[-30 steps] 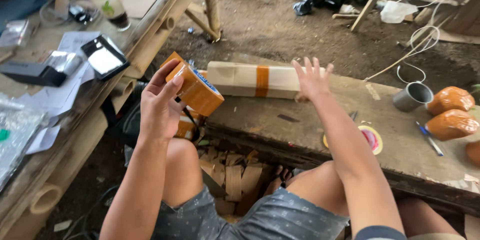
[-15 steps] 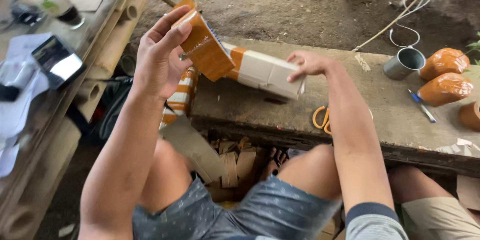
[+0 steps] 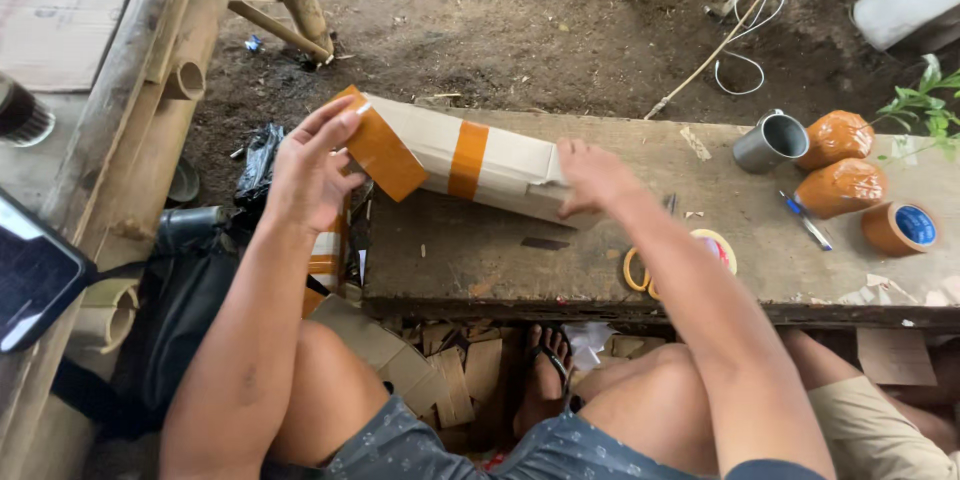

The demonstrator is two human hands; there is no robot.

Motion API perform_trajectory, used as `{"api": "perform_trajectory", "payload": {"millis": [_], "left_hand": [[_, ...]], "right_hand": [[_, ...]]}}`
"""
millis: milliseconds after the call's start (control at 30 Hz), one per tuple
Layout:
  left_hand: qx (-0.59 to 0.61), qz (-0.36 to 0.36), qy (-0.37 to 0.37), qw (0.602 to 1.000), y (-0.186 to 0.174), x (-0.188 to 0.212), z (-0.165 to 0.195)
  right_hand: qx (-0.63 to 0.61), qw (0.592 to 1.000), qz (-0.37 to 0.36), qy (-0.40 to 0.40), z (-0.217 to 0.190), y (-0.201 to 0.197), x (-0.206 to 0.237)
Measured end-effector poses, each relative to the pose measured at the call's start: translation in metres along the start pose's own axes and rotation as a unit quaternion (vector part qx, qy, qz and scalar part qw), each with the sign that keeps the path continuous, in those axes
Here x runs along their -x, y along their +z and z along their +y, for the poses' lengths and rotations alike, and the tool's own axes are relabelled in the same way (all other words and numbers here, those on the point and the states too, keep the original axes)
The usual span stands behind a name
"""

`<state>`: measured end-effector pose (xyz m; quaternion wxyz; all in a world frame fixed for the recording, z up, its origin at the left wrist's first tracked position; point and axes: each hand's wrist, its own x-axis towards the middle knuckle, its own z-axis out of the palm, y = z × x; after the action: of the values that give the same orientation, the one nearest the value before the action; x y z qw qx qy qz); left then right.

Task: The person folds a flat cardboard sheet into a rectangular parcel and secures it with multiple strips of orange packing tape. They rotate the parcel to apply tape along the length and across the ends, then use scissors to cut the tape.

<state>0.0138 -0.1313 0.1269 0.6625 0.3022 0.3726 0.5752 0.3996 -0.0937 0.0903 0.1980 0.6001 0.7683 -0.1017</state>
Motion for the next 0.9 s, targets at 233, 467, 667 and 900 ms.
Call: {"api": "perform_trajectory", "payload": {"millis": [233, 467, 667, 900], "left_hand": [[-0.027, -0.087, -0.018, 0.996, 0.028, 0.000, -0.021], [-0.074, -0.161, -0.006, 0.984, 0.069, 0.017, -0.032], [0.050, -0.121, 0.166, 0.977, 0.039, 0.021, 0.002], [0.112, -0.131, 0.204, 0.964, 0.019, 0.027, 0.015]], "right_hand": [[0.090, 0.966, 0.198, -0.141, 0.044, 0.015, -0.035], [0.055, 0.985, 0.160, 0.023, 0.025, 0.032, -0.007], [-0.057, 0.964, 0.214, -0.145, 0.049, 0.028, -0.018], [-0.084, 0.952, 0.216, -0.201, 0.054, 0.007, -0.018]]}}
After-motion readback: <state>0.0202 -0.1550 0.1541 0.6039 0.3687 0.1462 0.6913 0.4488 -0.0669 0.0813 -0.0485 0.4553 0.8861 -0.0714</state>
